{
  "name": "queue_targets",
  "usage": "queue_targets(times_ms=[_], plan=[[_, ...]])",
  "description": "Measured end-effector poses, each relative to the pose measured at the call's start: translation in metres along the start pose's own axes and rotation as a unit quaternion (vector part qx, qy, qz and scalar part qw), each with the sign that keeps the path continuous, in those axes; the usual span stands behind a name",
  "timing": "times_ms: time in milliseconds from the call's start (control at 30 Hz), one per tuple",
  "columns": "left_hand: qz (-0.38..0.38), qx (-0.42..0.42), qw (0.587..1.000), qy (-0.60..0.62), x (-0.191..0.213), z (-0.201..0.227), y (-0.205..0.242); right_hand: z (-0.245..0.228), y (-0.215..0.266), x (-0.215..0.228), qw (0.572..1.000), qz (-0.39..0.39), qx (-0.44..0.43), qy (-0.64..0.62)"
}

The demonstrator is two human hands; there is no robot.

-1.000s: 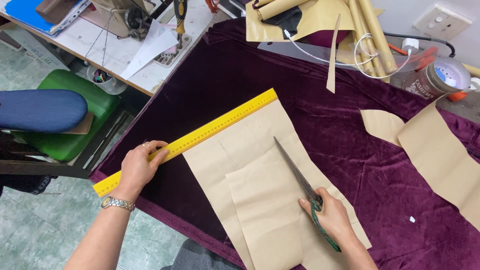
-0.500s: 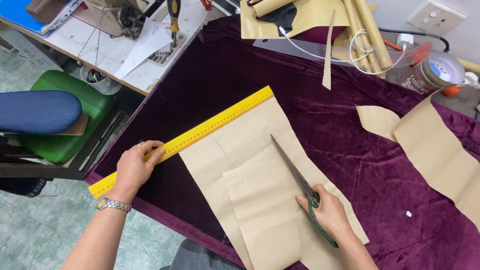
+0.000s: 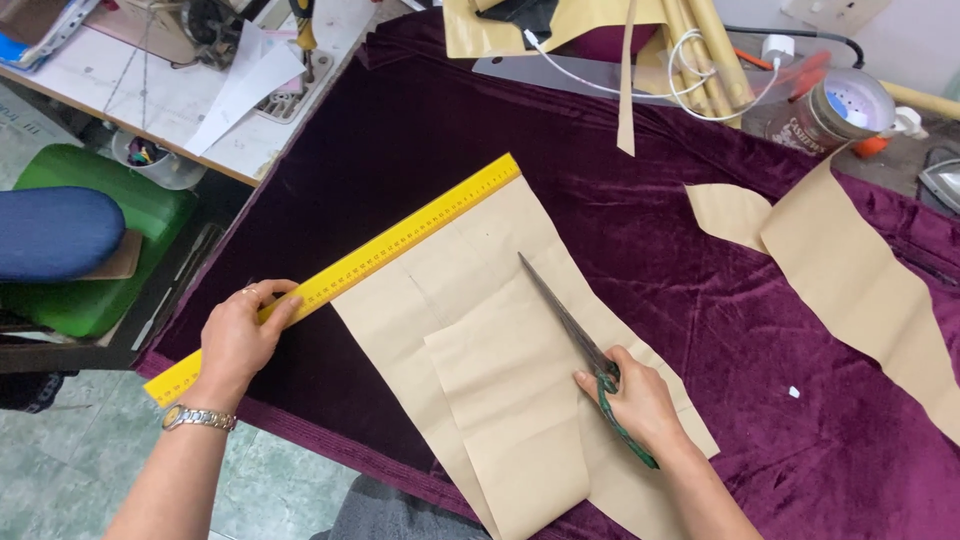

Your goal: The person uses shears to cut a beige paper pattern along drawn lines on a purple velvet surface. They then use a yellow ruler and a pen to draw straight lines on the pattern before resuming cutting with the shears.

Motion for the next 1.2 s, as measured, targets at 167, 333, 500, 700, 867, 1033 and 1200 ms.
queue_targets(times_ms=[167,333,500,700,867,1033,1200], plan=[[0.03,0.008,0.999,0.028,-0.001,-0.009,0.001,-0.009,0.006,0.006,0.998,-0.017,0.033,-0.045],[0.034,0.001,0.999,0.036,0.001,-0.005,0.002,-0.01,0.006,0.008,0.998,-0.011,0.033,-0.048],[0.036,0.001,0.998,0.043,0.002,-0.005,0.001,-0.01,0.006,0.008,0.998,-0.012,0.033,-0.044],[0.095,0.004,0.989,0.109,0.003,-0.017,0.004,0.004,-0.006,-0.003,1.0,0.007,0.017,0.004],[0.164,0.072,0.979,0.097,0.019,-0.029,0.003,0.005,-0.007,-0.004,1.0,0.009,0.016,0.005],[0.181,0.04,0.98,0.067,0.006,-0.044,-0.011,0.003,-0.005,0.0,1.0,0.006,0.017,-0.017],[0.221,-0.036,0.975,0.009,0.017,-0.001,-0.003,0.01,0.013,0.019,0.975,-0.046,-0.013,-0.219]])
Point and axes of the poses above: each hand's wrist, its own y-axis away from the middle knuckle, its own x-axis out of the back of the hand, z = x × y, the point moved 8 cm from there along -y, towards the middle knuckle, and after that the axes turned 2 degrees about -x, right-handed, at the moved point
